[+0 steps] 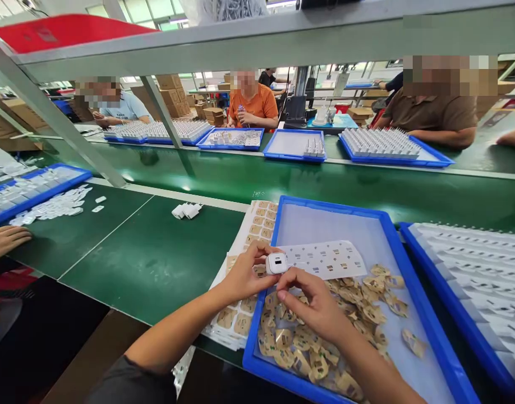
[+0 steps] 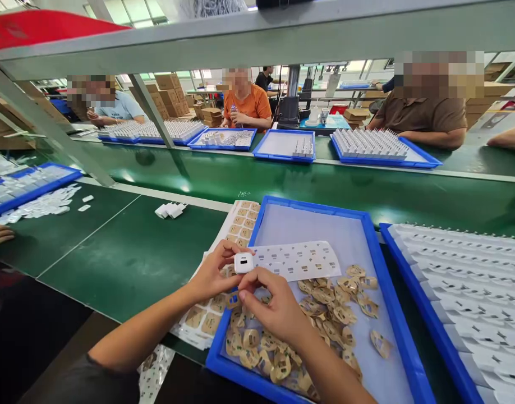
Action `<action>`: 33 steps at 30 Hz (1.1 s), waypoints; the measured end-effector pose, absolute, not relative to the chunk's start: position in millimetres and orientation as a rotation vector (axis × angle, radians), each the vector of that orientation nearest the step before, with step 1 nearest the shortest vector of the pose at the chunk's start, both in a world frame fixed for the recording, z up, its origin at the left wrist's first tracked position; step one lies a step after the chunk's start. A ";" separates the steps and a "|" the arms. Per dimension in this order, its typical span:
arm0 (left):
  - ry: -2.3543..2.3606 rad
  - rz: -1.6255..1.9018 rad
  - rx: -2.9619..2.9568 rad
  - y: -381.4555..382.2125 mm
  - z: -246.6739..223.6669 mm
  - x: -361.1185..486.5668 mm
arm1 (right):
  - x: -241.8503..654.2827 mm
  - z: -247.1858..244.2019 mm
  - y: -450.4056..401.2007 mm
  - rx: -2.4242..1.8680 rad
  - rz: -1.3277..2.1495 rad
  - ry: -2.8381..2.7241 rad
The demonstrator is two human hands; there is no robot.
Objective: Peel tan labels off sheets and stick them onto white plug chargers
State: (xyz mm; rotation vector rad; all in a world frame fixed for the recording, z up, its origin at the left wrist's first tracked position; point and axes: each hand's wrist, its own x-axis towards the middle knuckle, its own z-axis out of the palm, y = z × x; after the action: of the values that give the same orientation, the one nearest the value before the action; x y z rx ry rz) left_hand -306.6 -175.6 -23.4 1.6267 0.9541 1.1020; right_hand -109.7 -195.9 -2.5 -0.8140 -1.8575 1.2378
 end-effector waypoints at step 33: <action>0.924 1.325 2.149 -176.8 -21.1 -308.4 | -109.2 -4.7 -187.9 -1.017 1.237 -1.377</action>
State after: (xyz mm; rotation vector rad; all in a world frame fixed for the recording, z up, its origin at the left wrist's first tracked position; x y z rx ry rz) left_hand -308.4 -176.8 -21.1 2.1487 0.9239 1.3255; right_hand -109.2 -187.9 -4.7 -1.0168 -1.3770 1.2370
